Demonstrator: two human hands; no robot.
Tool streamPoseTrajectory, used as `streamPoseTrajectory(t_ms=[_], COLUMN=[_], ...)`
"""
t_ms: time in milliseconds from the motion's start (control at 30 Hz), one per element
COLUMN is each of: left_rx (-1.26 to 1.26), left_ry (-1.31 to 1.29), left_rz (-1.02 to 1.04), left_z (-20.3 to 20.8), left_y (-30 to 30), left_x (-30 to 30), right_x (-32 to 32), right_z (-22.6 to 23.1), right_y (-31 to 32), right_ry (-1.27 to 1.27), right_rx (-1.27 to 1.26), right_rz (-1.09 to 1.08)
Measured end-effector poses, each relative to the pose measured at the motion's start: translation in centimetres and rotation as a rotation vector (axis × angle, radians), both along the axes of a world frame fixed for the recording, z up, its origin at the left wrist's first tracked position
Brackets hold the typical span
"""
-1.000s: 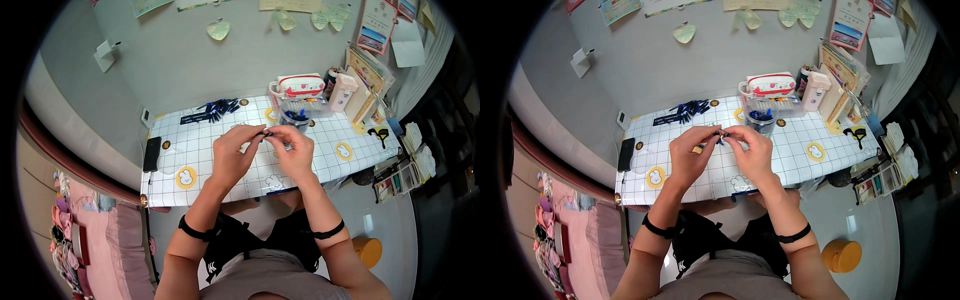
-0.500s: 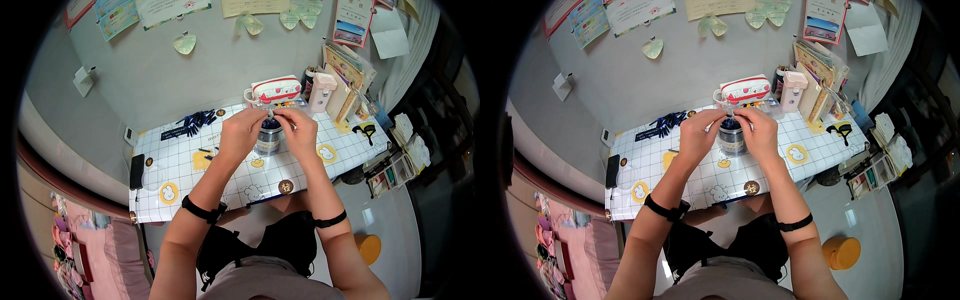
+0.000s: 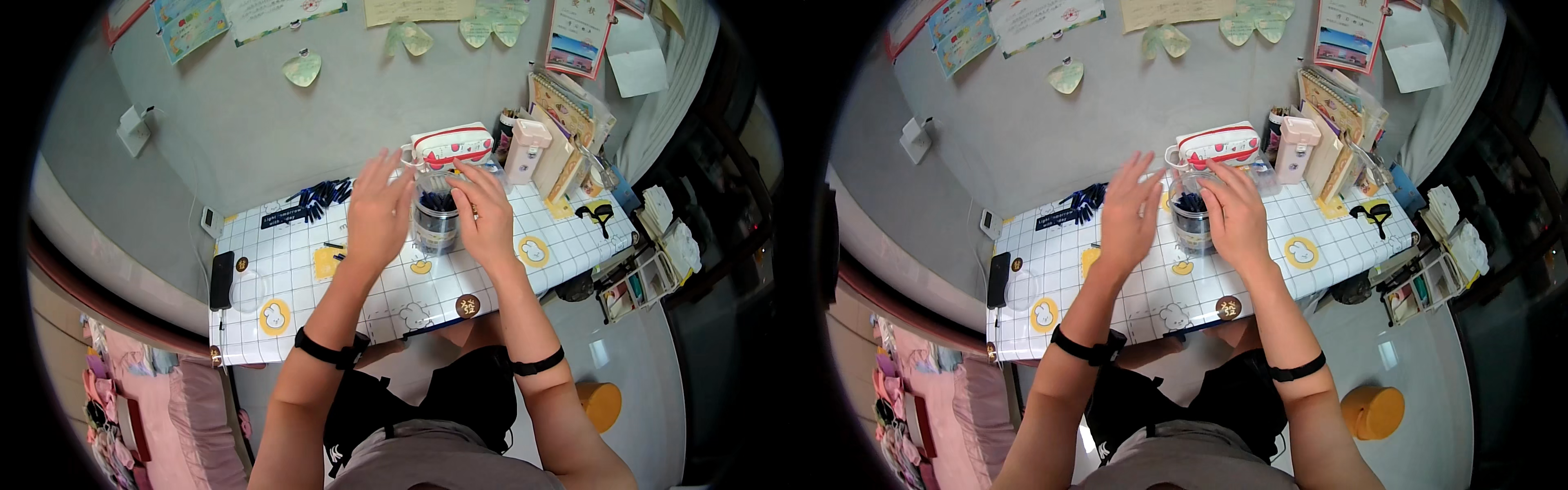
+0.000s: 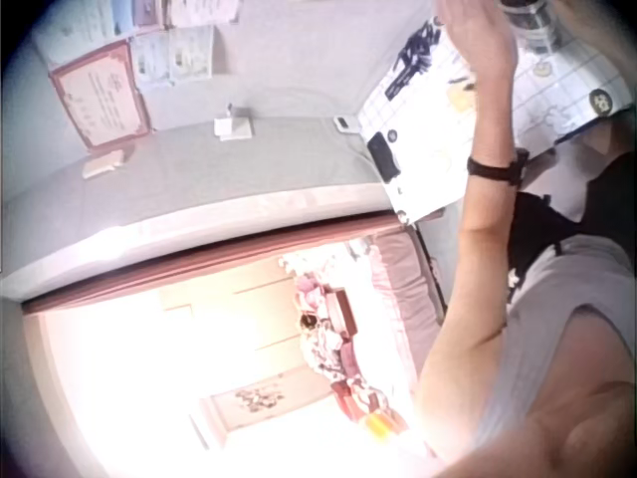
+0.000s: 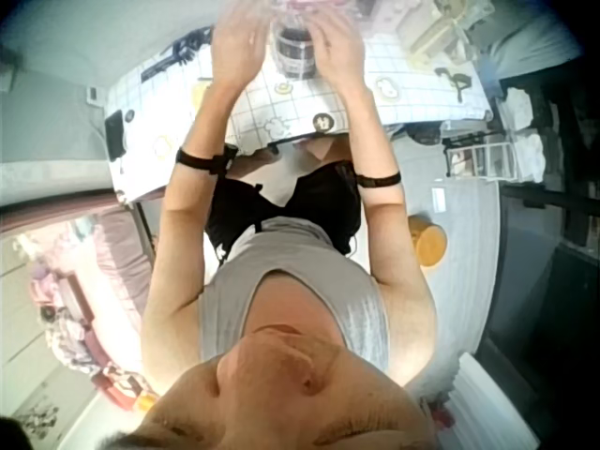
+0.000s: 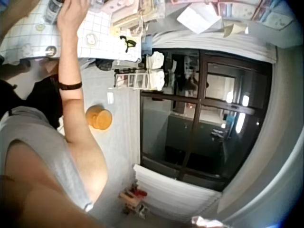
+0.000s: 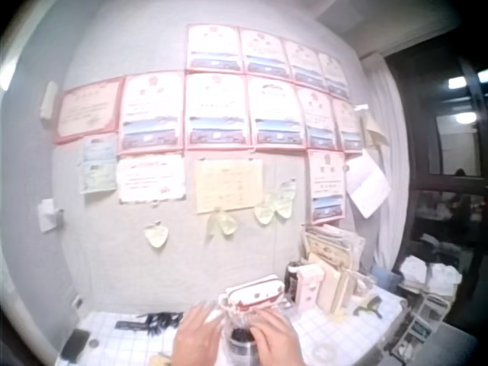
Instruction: The person assembles blue pens by hand at a desk. They pick up pen barrels and caps, screw them together, and place the completed pens into a clear container.
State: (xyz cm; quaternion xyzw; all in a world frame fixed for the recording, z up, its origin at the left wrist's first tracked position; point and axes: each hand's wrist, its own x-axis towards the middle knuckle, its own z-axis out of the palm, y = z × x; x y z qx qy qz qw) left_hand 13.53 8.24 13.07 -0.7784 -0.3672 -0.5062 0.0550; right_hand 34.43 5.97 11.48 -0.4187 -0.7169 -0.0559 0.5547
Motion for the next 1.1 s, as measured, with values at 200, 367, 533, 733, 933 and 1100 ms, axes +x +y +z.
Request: streamPoseTrajectory(t_ms=[200, 367, 533, 733, 933, 1100], left_rx=[-0.058, -0.165, -0.346, -0.391, -0.377, -0.416], left_ry=[-0.115, -0.095, -0.053, 0.070, 0.281, 0.151], left_rz=[0.167, 0.266, 0.319, 0.260, 0.253, 0.107], left_z=[-0.8, -6.3, -13.7, -14.2, -14.3, -14.2], left_y=[-1.2, -2.2, -4.0, -3.9, -4.0, -4.2], left_x=[-6.9, -11.7, -14.9, -14.5, -14.4, -14.3], right_x=[-4.8, -11.2, -15.1, -14.8, -15.2, -15.0], right_z=[1.4, -2.6, -10.4, -10.8, -11.6, -12.0], right_y=[-1.9, -1.6, 0.2, -0.7, -0.1, 0.1], right_ry=[0.046, 0.076, -0.075, -0.174, -0.172, -0.173], right_rx=[0.103, -0.100, -0.233, -0.274, -0.294, -0.343], right_rz=[0.171, 0.337, 0.196, 0.133, 0.000, 0.016])
